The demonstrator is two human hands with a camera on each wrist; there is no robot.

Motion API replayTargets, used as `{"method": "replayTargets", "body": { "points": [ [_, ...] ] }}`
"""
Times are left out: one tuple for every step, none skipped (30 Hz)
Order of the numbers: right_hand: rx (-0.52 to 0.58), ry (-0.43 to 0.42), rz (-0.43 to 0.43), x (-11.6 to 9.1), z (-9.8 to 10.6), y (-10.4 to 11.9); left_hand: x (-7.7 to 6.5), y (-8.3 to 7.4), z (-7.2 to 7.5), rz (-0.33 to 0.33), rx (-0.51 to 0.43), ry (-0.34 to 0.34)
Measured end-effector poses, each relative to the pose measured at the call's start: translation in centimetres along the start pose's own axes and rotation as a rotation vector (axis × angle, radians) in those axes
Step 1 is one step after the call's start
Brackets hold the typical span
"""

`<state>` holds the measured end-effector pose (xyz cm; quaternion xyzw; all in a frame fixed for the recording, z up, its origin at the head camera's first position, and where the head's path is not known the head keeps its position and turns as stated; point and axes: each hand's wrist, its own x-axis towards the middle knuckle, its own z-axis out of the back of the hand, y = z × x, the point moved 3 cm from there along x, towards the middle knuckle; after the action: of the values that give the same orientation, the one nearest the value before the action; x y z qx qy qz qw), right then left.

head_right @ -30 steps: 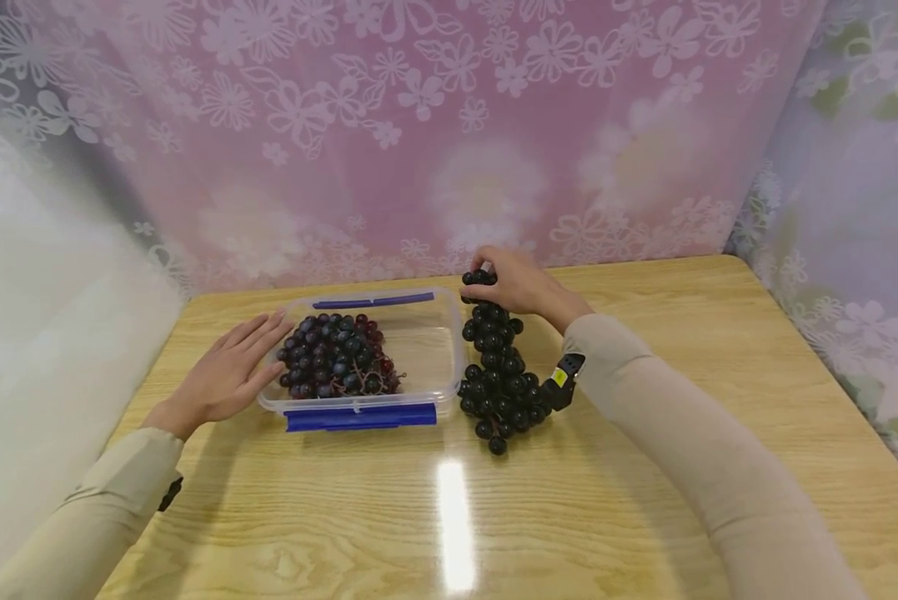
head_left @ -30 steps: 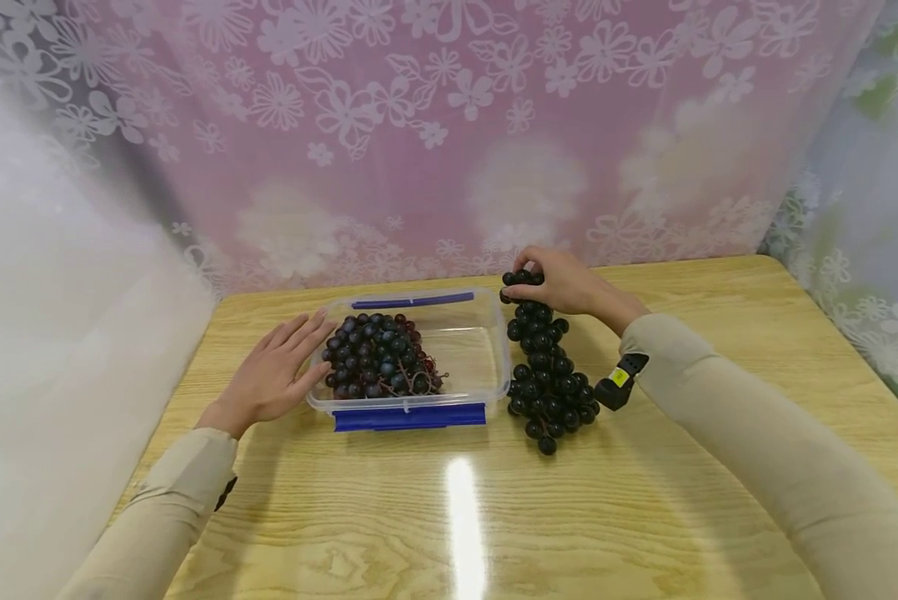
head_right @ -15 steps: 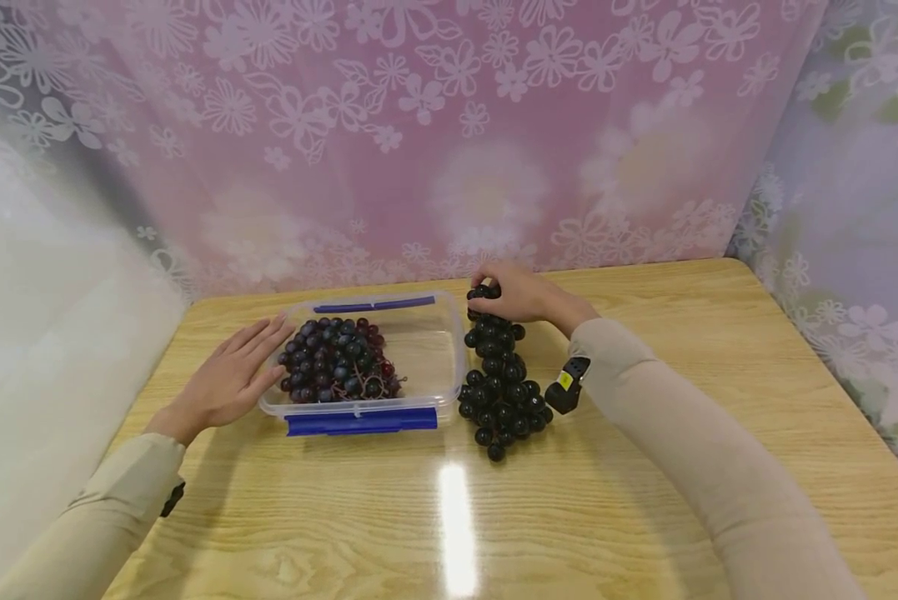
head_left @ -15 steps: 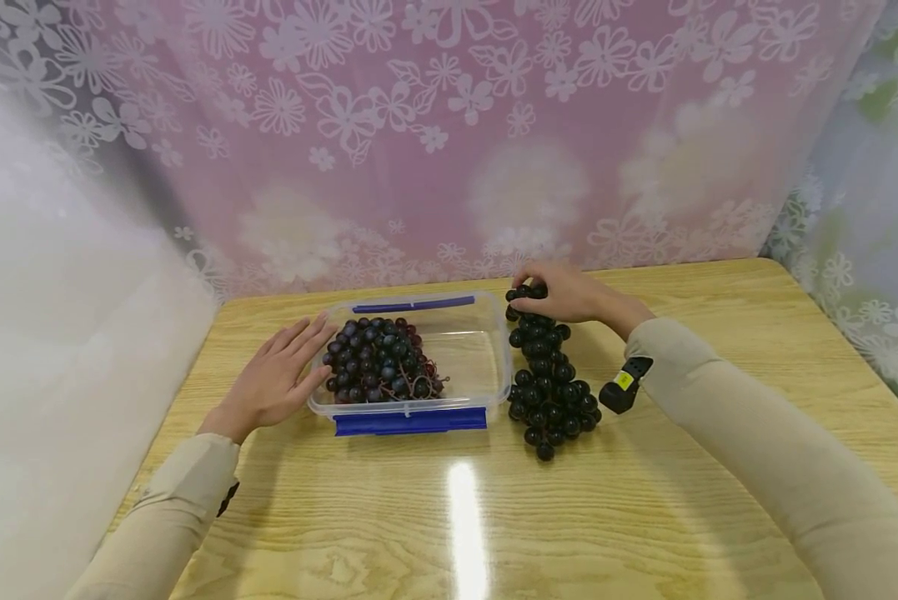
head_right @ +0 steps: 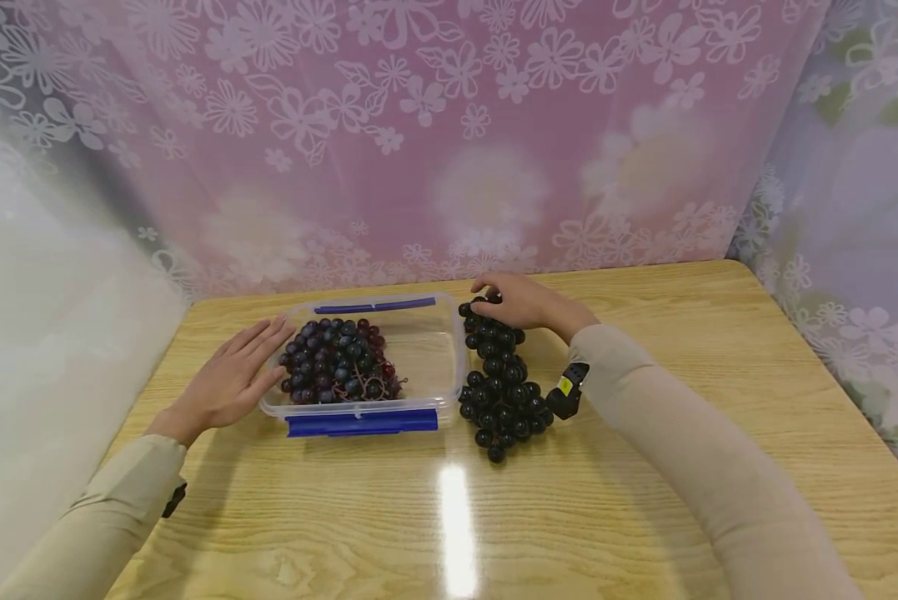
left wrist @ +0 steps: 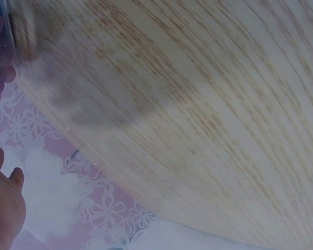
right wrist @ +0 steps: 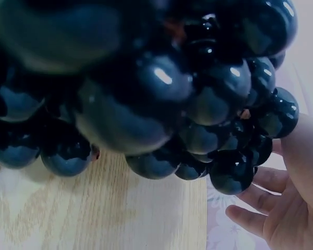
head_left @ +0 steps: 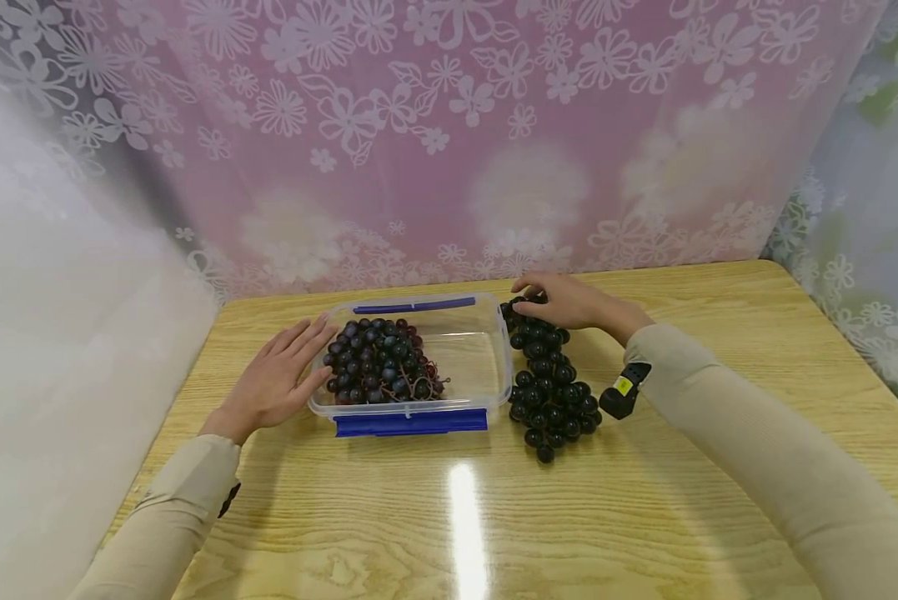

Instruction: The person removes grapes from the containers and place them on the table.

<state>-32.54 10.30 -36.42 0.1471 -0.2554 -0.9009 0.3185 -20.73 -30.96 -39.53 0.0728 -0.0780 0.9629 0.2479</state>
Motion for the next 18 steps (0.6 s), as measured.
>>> {"method": "replayTargets", "body": {
  "points": [
    [0.004,-0.002,0.002,-0.05,-0.01,0.05,-0.02,0.03,-0.03,0.001,-0.001,0.0],
    [0.005,-0.003,0.008,-0.05,-0.04,0.07,-0.05,0.06,-0.07,0.002,-0.001,0.001],
    [0.004,-0.003,0.015,-0.04,-0.08,0.09,-0.06,0.09,-0.1,0.003,-0.002,0.0],
    [-0.001,-0.002,0.024,-0.04,-0.1,0.11,-0.07,0.09,-0.13,0.004,-0.005,-0.002],
    [-0.006,-0.001,0.033,-0.03,-0.13,0.13,-0.08,0.1,-0.17,0.005,-0.006,-0.003],
    [-0.01,0.001,0.039,-0.05,-0.15,0.14,-0.08,0.11,-0.2,0.008,-0.009,-0.004],
    [-0.012,0.003,0.046,-0.07,-0.16,0.16,-0.09,0.13,-0.24,0.008,-0.01,-0.006],
    [-0.015,0.004,0.05,-0.11,-0.17,0.15,-0.08,0.12,-0.25,0.008,-0.011,-0.009],
    [-0.016,0.005,0.051,-0.16,-0.17,0.15,-0.07,0.12,-0.25,0.008,-0.013,-0.012],
    [-0.016,0.006,0.052,-0.23,-0.16,0.15,-0.07,0.1,-0.26,0.008,-0.014,-0.013],
    [-0.016,0.007,0.05,-0.31,-0.15,0.13,-0.08,0.08,-0.27,0.006,-0.015,-0.013],
    [-0.017,0.008,0.049,-0.41,-0.15,0.14,-0.08,0.09,-0.29,0.005,-0.015,-0.013],
    [-0.018,0.009,0.049,-0.5,-0.15,0.15,-0.1,0.08,-0.29,0.004,-0.016,-0.013],
    [-0.023,0.009,0.047,-0.59,-0.15,0.14,-0.11,0.07,-0.27,0.002,-0.019,-0.014],
    [-0.026,0.009,0.046,-0.67,-0.15,0.15,-0.12,0.06,-0.25,0.001,-0.02,-0.013],
    [-0.029,0.009,0.046,-0.75,-0.14,0.17,-0.13,0.04,-0.23,0.001,-0.021,-0.013],
    [-0.031,0.008,0.044,-0.83,-0.13,0.2,-0.12,0.05,-0.23,0.002,-0.021,-0.013],
    [-0.03,0.008,0.041,-0.91,-0.12,0.24,-0.12,0.05,-0.23,0.002,-0.02,-0.011]
  ]
}}
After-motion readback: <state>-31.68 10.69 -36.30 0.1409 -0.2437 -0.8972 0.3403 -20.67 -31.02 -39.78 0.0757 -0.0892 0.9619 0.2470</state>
